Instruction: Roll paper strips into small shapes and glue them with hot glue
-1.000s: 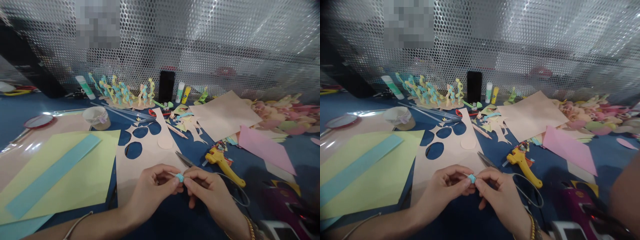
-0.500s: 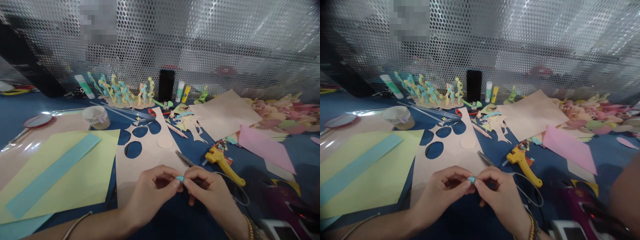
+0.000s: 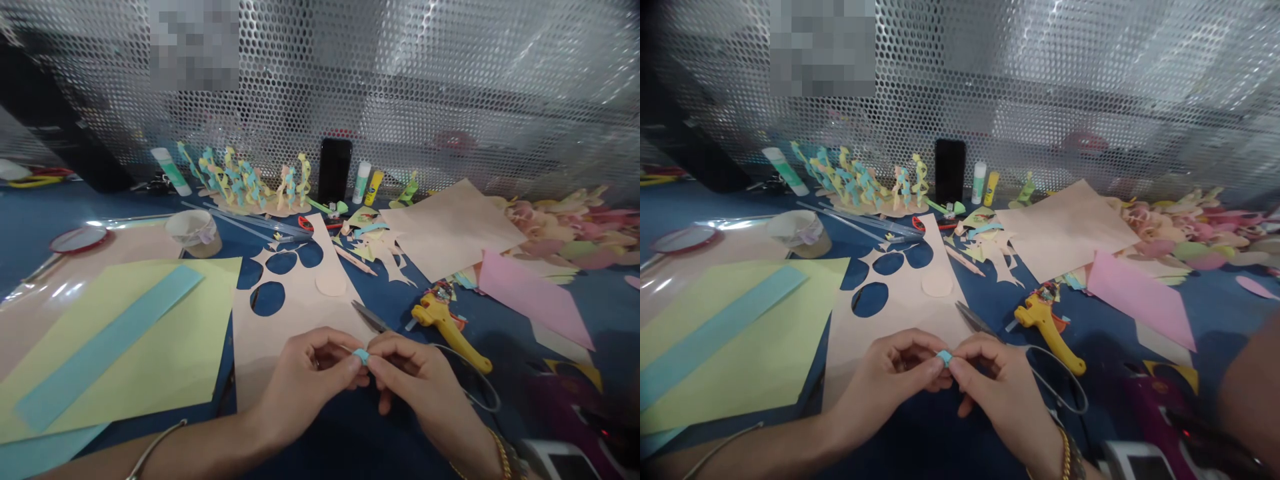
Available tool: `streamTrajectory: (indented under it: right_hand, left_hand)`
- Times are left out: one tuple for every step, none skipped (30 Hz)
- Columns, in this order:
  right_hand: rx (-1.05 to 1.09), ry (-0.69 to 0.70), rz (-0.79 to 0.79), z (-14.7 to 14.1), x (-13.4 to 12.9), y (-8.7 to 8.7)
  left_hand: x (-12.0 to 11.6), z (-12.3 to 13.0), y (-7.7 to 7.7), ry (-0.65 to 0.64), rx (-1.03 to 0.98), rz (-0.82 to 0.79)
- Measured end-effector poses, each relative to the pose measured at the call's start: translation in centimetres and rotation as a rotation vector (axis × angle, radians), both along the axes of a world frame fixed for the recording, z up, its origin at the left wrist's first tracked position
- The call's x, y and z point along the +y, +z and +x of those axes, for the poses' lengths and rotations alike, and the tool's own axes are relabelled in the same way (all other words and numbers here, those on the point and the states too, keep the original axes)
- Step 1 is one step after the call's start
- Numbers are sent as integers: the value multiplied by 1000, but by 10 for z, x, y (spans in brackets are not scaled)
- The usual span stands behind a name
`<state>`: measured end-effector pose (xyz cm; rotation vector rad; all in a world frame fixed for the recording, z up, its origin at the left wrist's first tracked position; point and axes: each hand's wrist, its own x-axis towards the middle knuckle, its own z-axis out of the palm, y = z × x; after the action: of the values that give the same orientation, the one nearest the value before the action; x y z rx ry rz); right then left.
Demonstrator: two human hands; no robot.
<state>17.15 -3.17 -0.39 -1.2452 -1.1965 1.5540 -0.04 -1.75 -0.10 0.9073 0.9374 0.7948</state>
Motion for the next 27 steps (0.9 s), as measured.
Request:
streamTrajectory:
  right_hand:
    - [14, 0, -5, 0, 0, 0]
    - [25, 1, -9, 0, 0, 0]
    - [31, 0, -8, 0, 1, 0]
    - [31, -2, -3, 1, 1, 0]
    - [26, -4, 5, 1, 1, 0]
    - [18, -9, 13, 1, 1, 0]
    - [11, -11, 24, 1, 1, -1]
    - [5, -16, 32, 1, 1, -1]
    - [3, -19, 39, 1, 1, -1]
    - [1, -17, 42, 1, 0, -1]
    - [0, -13, 43, 0, 0, -1]
    - [-1, -8, 44, 0, 0, -1]
    - [-3, -3, 43, 0, 0, -1]
    - [-6, -2, 44, 0, 0, -1]
    - [-9, -2, 48, 0, 0, -1]
    - [-10, -6, 50, 0, 0, -1]
    - [-10, -9, 53, 1, 0, -1]
    - [-9, -10, 55, 1, 0, -2]
    - [-7, -10, 56, 1, 0, -2]
    - [-3, -7, 55, 1, 0, -2]
    - [2, -4, 52, 1, 0, -2]
    - [7, -3, 51, 1, 0, -2]
    - [11, -4, 48, 1, 0, -3]
    - [13, -7, 45, 0, 1, -3]
    - [14, -9, 43, 0, 1, -3]
    - [14, -11, 42, 0, 1, -2]
    - [14, -15, 41, 0, 1, -2]
  left_hand:
    - [0, 0, 0, 3, -5, -3]
    - [1, 0, 0, 7, -9, -6]
    - [1, 0, 0, 9, -13, -8]
    - [2, 0, 0, 10, -13, -10]
    - [2, 0, 0, 12, -12, -10]
    - [2, 0, 0, 10, -11, -10]
    - [2, 0, 0, 8, -13, -9]
    - [1, 0, 0, 8, -16, -11]
    - [1, 0, 0, 8, -19, -12]
    - [1, 0, 0, 10, -21, -14]
    - [0, 1, 1, 10, -21, -14]
    - [0, 1, 1, 12, -19, -12]
    - [0, 1, 1, 15, -16, -9]
    - [-1, 1, 2, 15, -11, -5]
    - [-1, 1, 2, 15, -9, 0]
    - [-1, 1, 2, 16, -8, 2]
    - [-1, 1, 2, 15, -9, 1]
    - [-1, 1, 2, 14, -10, -2]
    - [-1, 1, 1, 13, -11, -6]
    - [0, 1, 1, 15, -11, -10]
    - [0, 1, 1, 17, -12, -13]
    - [0, 1, 0, 19, -11, -13]
    - [1, 0, 0, 19, -10, -10]
    - [1, 0, -1, 19, -10, -5]
    - [1, 0, -1, 19, -10, -1]
    - [1, 0, -2, 20, -9, 2]
    - [1, 0, -2, 22, -10, 2]
